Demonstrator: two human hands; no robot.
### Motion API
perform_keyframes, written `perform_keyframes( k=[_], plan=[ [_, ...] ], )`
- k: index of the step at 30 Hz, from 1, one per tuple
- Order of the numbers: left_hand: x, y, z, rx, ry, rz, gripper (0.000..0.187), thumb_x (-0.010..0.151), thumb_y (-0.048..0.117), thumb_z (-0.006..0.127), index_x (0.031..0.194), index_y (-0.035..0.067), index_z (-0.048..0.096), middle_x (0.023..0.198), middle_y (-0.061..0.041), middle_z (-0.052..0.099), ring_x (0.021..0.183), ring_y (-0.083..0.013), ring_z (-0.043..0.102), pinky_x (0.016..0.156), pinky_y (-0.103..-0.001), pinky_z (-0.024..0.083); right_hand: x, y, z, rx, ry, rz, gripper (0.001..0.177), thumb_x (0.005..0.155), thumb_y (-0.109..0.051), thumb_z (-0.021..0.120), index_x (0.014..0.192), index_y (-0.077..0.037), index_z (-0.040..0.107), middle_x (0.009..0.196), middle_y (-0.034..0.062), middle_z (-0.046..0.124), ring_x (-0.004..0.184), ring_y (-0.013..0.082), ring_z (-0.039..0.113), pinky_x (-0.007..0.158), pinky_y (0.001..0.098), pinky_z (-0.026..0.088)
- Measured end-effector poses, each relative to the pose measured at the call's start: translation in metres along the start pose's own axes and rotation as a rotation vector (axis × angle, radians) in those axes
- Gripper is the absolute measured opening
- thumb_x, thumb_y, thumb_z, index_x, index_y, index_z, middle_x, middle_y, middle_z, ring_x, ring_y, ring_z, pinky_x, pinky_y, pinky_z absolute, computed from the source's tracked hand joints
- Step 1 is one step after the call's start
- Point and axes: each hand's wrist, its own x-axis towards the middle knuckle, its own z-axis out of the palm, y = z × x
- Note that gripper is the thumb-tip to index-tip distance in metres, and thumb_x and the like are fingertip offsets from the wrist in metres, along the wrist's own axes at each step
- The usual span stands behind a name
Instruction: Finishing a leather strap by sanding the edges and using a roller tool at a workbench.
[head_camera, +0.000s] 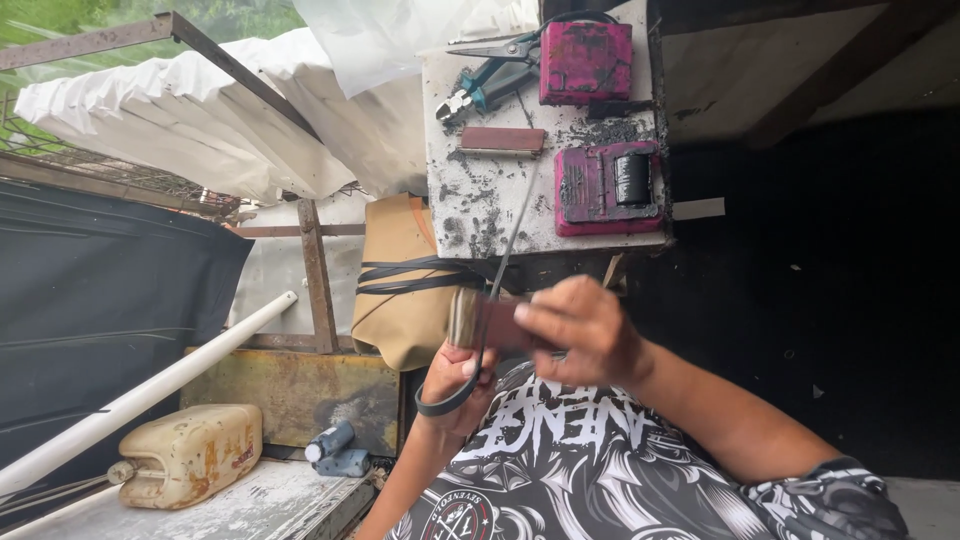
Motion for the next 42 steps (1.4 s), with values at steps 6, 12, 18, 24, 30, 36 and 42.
perform_keyframes(
  k=[6,12,18,24,30,36,42],
  plan=[
    [-0.002,0.001,0.000,0.011,-0.091,0.035,0.083,0.075,0.007,0.083,0.147,-0.006,0.044,0.140,-0.027,0.055,0.073,-0.0173,0.069,0.051,-0.018,0.060,-0.001,-0.015,0.007,0.100,0.012,0.052,0.039,0.075,-0.026,0.073,0.110,-0.011,0.081,0.093,0.0150,0.073,0.077,0.0292,0.067,0.072,0.0400,0.057],
    [0.002,-0.008,-0.021,-0.019,-0.088,-0.031,0.075,0.073,-0.001,0.077,0.143,-0.005,0.051,0.131,-0.027,0.063,0.063,-0.0164,0.062,0.046,-0.023,0.057,-0.009,0.037,-0.002,-0.057,0.050,0.130,0.042,0.071,-0.020,0.078,0.110,-0.005,0.080,0.095,0.0139,0.073,0.080,0.0301,0.068,0.072,0.0414,0.057],
    [0.008,-0.012,-0.031,0.029,0.119,-0.004,0.041,0.090,0.023,0.071,0.120,-0.003,0.060,0.109,-0.026,0.068,0.073,-0.0270,0.072,0.050,-0.030,0.062,0.002,-0.010,0.007,0.087,-0.014,0.048,0.038,0.068,-0.021,0.078,0.105,-0.010,0.082,0.089,0.0158,0.074,0.073,0.0282,0.069,0.069,0.0404,0.058],
    [0.016,0.001,0.011,-0.032,-0.028,-0.049,0.068,0.079,-0.005,0.074,0.144,0.000,0.053,0.136,-0.023,0.063,0.071,-0.0170,0.067,0.051,-0.022,0.059,-0.002,0.020,0.004,0.011,0.034,0.126,0.040,0.073,-0.019,0.078,0.110,-0.004,0.080,0.093,0.0135,0.074,0.079,0.0304,0.070,0.072,0.0414,0.058],
    [0.008,0.005,0.014,-0.025,-0.060,-0.036,0.082,0.083,-0.007,0.066,0.157,-0.006,0.032,0.134,-0.023,0.061,0.070,-0.0179,0.067,0.055,-0.023,0.062,-0.008,0.020,0.009,0.089,0.023,0.019,0.032,0.075,-0.019,0.077,0.104,-0.008,0.081,0.092,0.0133,0.076,0.076,0.0286,0.070,0.071,0.0400,0.058],
    [-0.001,0.002,-0.018,-0.087,0.070,-0.141,0.023,0.081,-0.008,0.064,0.103,-0.002,0.061,0.094,-0.027,0.066,0.066,-0.0263,0.068,0.055,-0.029,0.057,-0.004,-0.001,0.012,0.149,0.047,0.095,0.035,0.078,-0.026,0.075,0.107,-0.008,0.081,0.089,0.0126,0.075,0.075,0.0276,0.069,0.071,0.0387,0.058],
    [0.010,0.001,-0.013,-0.043,-0.094,-0.082,0.083,0.074,-0.004,0.073,0.152,-0.003,0.043,0.150,-0.025,0.052,0.063,-0.0143,0.062,0.049,-0.023,0.059,-0.008,0.039,0.002,-0.066,0.019,0.169,0.042,0.073,-0.021,0.079,0.112,-0.005,0.080,0.092,0.0122,0.072,0.080,0.0302,0.069,0.073,0.0420,0.057]
  ],
)
